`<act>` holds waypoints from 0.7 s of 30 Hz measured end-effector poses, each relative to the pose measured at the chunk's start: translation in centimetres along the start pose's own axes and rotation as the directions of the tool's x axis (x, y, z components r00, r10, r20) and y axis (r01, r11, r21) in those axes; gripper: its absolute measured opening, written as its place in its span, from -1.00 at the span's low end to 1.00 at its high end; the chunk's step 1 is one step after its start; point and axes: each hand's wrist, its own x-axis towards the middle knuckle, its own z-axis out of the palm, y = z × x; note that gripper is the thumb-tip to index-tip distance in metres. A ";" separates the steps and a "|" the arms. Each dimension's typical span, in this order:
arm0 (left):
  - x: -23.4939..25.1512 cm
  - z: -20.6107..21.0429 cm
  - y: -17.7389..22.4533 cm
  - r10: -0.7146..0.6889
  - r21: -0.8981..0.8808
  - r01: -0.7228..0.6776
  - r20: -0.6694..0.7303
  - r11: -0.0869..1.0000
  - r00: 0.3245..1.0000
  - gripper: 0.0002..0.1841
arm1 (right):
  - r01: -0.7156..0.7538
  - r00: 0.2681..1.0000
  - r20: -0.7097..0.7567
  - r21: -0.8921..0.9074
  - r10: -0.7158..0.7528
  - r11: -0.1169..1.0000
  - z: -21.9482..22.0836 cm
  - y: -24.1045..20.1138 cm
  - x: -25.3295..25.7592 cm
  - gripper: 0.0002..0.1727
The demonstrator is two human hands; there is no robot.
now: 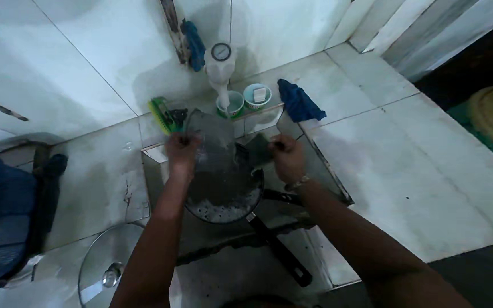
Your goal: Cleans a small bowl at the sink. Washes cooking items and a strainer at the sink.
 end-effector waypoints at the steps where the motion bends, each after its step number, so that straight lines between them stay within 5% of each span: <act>1: -0.4 0.2 0.2 0.058 0.120 -0.069 0.091 0.990 0.994 -0.83 | -0.062 0.997 -0.049 0.011 0.062 0.998 -1.2 1.5 0.2 -0.76; 5: -2.7 2.1 -0.1 0.214 0.480 -0.405 0.404 0.779 0.890 -0.80 | -0.224 0.952 -0.237 -0.112 0.193 0.968 -6.8 6.2 -1.0 -0.70; 9: -3.6 3.1 -2.5 0.392 0.498 -0.746 0.640 0.443 0.660 -0.80 | -0.281 0.914 -0.365 -0.250 0.179 0.926 -12.1 11.6 -3.3 -0.65; 11: -3.0 3.3 -4.0 0.528 0.435 -0.845 0.659 0.312 0.535 -0.84 | -0.321 0.903 -0.373 -0.256 0.213 0.912 -13.9 13.6 -4.4 -0.64; 16: -2.6 4.0 -5.0 0.749 0.338 -0.917 0.546 0.213 0.376 -0.91 | -0.349 0.851 -0.435 -0.051 0.294 0.936 -14.9 17.1 -5.6 -0.63; 18: -3.5 4.1 -4.2 0.740 0.329 -0.913 0.545 0.243 0.394 -0.93 | -0.313 0.851 -0.448 -0.012 0.275 0.950 -14.6 17.4 -5.6 -0.65; 21: -3.1 3.7 -3.7 0.575 0.384 -0.780 0.528 0.495 0.625 -0.88 | -0.317 0.847 -0.449 0.007 0.286 0.948 -14.8 17.7 -6.0 -0.66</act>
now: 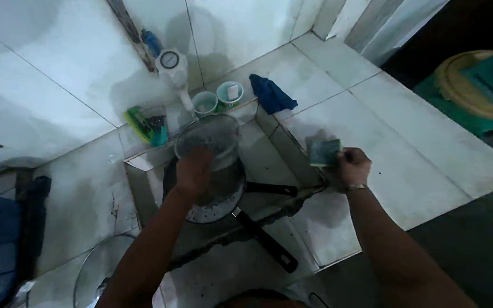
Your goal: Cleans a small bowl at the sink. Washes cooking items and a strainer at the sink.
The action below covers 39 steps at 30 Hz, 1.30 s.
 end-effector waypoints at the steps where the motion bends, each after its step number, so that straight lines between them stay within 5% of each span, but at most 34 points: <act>1: 0.5 -0.2 -0.5 -0.109 -0.034 0.108 -0.015 0.994 0.994 -0.89 | -0.008 1.000 -0.004 0.006 0.008 1.000 0.0 0.0 0.1 -0.67; 4: 2.2 -1.9 -1.4 -0.434 -0.302 0.403 -0.041 0.864 0.900 -0.86 | -0.014 1.000 -0.012 0.046 0.014 0.999 0.4 0.1 0.3 -0.69; 6: 2.9 -2.3 -1.9 -0.624 -0.589 0.488 -0.036 0.644 0.781 -0.97 | -0.019 1.000 -0.014 0.056 0.020 0.998 0.5 -0.2 0.1 -0.68; 9: 3.9 -2.3 -1.9 -0.825 -0.844 0.482 0.089 0.235 0.558 -0.89 | -0.024 0.999 -0.020 0.056 0.025 0.998 0.5 -0.3 0.2 -0.68; 13: 5.1 -1.4 -1.6 -0.903 -0.913 0.408 0.160 0.018 0.398 -0.89 | -0.021 0.999 -0.023 0.061 0.022 0.998 0.6 -0.1 0.4 -0.68; 18: 6.7 -0.6 -2.2 -0.944 -0.913 0.399 0.199 -0.082 0.263 -0.94 | 0.002 0.999 -0.037 0.057 0.000 0.998 0.7 -0.2 0.3 -0.69; 25: 6.7 -1.1 -2.3 -0.973 -0.935 0.339 0.166 -0.103 0.160 -0.96 | 0.004 0.999 -0.043 0.035 -0.003 0.999 0.8 0.3 0.4 -0.68; 31: 2.7 -5.7 -6.7 -0.990 -0.973 0.212 0.110 -0.090 0.083 -0.94 | 0.092 0.995 -0.024 -0.041 -0.093 0.995 0.7 0.3 0.2 -0.61; 36: -1.5 -13.0 -11.3 -0.998 -0.996 -0.082 -0.032 0.028 0.049 -0.79 | 0.103 0.994 -0.034 -0.075 -0.106 0.992 0.9 -0.9 -0.5 -0.58; 39: -4.2 -14.9 -13.2 -0.979 -0.983 -0.065 -0.161 0.170 -0.122 -0.79 | 0.109 0.992 -0.054 -0.084 -0.114 0.990 1.1 -0.6 -0.2 -0.59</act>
